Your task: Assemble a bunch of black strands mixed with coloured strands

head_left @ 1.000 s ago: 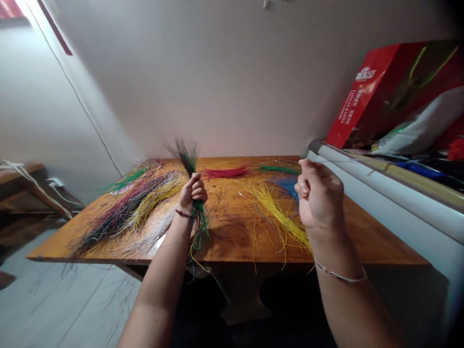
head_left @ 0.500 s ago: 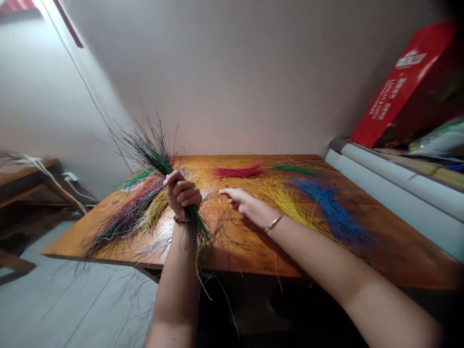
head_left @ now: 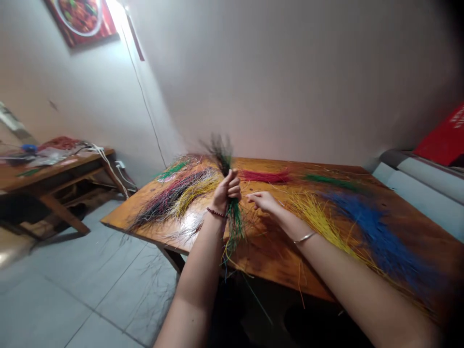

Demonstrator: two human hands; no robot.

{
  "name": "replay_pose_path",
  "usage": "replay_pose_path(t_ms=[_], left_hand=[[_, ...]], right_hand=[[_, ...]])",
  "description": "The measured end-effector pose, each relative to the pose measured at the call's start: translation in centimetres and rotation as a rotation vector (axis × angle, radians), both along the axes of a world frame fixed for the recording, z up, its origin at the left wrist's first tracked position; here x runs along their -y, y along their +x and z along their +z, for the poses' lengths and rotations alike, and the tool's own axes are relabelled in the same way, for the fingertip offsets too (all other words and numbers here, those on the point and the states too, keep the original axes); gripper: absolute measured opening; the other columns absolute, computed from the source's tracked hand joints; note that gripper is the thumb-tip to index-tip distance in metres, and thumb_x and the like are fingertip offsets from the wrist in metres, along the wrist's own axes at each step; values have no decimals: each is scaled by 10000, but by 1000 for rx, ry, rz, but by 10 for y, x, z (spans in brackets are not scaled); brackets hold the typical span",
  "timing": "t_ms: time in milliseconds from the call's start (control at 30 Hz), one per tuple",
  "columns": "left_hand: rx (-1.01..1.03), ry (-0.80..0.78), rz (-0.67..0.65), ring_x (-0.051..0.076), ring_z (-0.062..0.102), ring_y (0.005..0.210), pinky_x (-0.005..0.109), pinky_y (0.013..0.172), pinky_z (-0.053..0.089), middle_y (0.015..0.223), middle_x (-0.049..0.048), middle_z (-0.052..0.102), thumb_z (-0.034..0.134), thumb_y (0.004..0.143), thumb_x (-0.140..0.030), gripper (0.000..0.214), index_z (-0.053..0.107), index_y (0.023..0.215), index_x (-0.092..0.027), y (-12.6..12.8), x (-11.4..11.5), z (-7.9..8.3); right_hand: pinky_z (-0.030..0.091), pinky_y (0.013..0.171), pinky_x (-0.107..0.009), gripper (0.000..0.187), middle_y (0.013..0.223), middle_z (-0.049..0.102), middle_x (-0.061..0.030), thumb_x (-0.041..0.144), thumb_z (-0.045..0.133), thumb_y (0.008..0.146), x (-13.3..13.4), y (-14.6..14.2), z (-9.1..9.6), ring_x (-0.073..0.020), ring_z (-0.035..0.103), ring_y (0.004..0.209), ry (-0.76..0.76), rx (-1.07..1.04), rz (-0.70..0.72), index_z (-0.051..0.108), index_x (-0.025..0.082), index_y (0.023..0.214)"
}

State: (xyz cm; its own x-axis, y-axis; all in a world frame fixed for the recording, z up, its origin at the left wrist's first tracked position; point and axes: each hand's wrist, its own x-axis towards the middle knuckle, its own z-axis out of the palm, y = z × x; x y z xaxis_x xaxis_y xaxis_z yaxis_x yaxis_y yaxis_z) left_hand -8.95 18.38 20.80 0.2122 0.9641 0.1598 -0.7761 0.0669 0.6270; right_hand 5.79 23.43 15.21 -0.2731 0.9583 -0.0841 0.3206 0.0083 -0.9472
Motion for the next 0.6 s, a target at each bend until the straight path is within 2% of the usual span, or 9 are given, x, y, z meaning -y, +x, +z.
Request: replay_pose_path(t_ms=[67, 167, 267, 433, 600], left_hand=[[-119, -63, -115, 18, 165, 338, 117, 306, 145, 505, -89, 220, 551, 831, -409, 278, 468, 727, -165, 12, -12, -10], [-284, -73, -166, 17, 195, 359, 134, 318, 163, 522, -83, 261, 591, 792, -439, 362, 409, 654, -158, 29, -25, -29], [-447, -46, -153, 19, 197, 369, 149, 325, 155, 515, -82, 265, 624, 766, -416, 371, 393, 629, -160, 43, -30, -43], [-631, -47, -84, 20, 192, 375, 167, 344, 123, 505, -91, 245, 674, 716, -397, 359, 414, 641, -162, 55, -28, -49], [-680, -39, -1, 17, 209, 384, 175, 362, 118, 510, -88, 265, 720, 667, -387, 358, 449, 672, -154, 63, -26, -51]], right_hand=[[220, 352, -158, 221, 898, 704, -96, 284, 566, 769, 5, 21, 8, -44, 478, 413, -42, -143, -60, 709, 145, 864], [215, 352, -142, 290, 1004, 684, -122, 299, 514, 808, 9, 47, 8, -30, 485, 423, -50, -285, -145, 679, 140, 986], [238, 365, -139, 312, 1042, 672, -122, 314, 504, 814, 8, 60, 0, -38, 523, 460, -3, -356, -182, 664, 141, 1018], [272, 376, -155, 345, 1031, 680, -89, 348, 619, 723, 5, 62, -5, -66, 557, 513, 100, -401, -117, 682, 173, 1013], [441, 518, -218, 386, 934, 702, -101, 346, 724, 602, 3, 63, -6, -96, 564, 575, 190, -479, -53, 711, 133, 922]])
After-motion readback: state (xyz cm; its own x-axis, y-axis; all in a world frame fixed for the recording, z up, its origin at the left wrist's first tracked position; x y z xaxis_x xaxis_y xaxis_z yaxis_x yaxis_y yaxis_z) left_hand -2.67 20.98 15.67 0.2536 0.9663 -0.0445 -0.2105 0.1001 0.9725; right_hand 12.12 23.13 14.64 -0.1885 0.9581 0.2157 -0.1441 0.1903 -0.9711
